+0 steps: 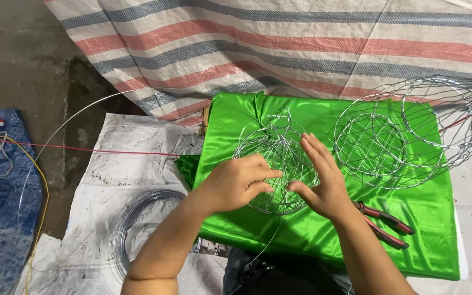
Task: Finishing a decorative wire mesh structure by threading and securing thin wire using hands and pliers
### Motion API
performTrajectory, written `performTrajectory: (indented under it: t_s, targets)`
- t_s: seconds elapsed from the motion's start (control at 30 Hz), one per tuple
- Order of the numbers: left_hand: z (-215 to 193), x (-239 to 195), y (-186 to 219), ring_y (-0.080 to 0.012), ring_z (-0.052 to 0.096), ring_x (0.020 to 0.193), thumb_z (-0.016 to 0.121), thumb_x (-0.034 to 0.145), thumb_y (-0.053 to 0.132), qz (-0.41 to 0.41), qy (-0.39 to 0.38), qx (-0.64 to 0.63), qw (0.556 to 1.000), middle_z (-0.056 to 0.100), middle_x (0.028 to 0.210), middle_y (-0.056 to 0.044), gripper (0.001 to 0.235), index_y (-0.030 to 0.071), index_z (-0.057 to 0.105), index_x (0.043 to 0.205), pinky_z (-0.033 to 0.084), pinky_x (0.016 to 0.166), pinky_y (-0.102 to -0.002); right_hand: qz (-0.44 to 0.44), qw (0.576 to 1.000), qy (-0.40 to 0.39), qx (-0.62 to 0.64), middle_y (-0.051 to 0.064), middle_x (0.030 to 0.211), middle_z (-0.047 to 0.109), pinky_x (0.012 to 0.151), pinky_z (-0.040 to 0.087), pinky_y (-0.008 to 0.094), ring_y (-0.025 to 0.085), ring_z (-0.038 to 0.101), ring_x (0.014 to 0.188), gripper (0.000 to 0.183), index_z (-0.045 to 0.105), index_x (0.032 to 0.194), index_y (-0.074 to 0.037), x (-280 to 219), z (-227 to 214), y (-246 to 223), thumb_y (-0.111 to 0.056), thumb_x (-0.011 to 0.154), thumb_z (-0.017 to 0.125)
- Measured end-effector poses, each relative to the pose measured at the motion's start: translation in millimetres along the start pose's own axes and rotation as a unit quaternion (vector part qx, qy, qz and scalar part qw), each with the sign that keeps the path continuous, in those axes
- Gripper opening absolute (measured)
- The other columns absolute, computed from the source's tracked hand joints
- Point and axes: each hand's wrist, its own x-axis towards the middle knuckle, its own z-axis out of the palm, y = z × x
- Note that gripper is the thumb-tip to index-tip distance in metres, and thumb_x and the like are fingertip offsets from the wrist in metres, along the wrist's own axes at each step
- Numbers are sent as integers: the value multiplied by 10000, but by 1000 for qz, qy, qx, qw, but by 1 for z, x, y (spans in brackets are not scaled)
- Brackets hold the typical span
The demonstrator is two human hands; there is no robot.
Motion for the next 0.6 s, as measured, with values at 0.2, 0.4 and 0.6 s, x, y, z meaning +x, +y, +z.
performTrajectory:
  t_s: [0.2,0.4,0.6]
  targets:
    - [19,-10,-50,-322,502,1301,764,781,677,70,310,86,944,567,1381,-161,873,142,573,1444,354,1145,-479,-16,997,54,-54,242,1388,613,1131,418,606,495,546,1331,914,574,1424,29,1,2,6,-471,712,857]
    - [54,8,-54,-388,367,1473,722,577,874,2,167,19,986,377,1623,-166,1394,135,214,1645,199,1224,-640,-24,993,97,-57,277,1368,606,1118,445,602,512,551,1317,923,578,1388,85,0,18,2,-410,681,905]
    - [50,18,-47,-427,351,1491,739,657,816,-36,108,28,993,355,1630,-217,1337,125,171,1652,196,1240,-633,-14,990,125,-61,311,1460,538,1115,443,579,490,503,1362,867,512,1460,85,-12,26,9,-435,827,796]
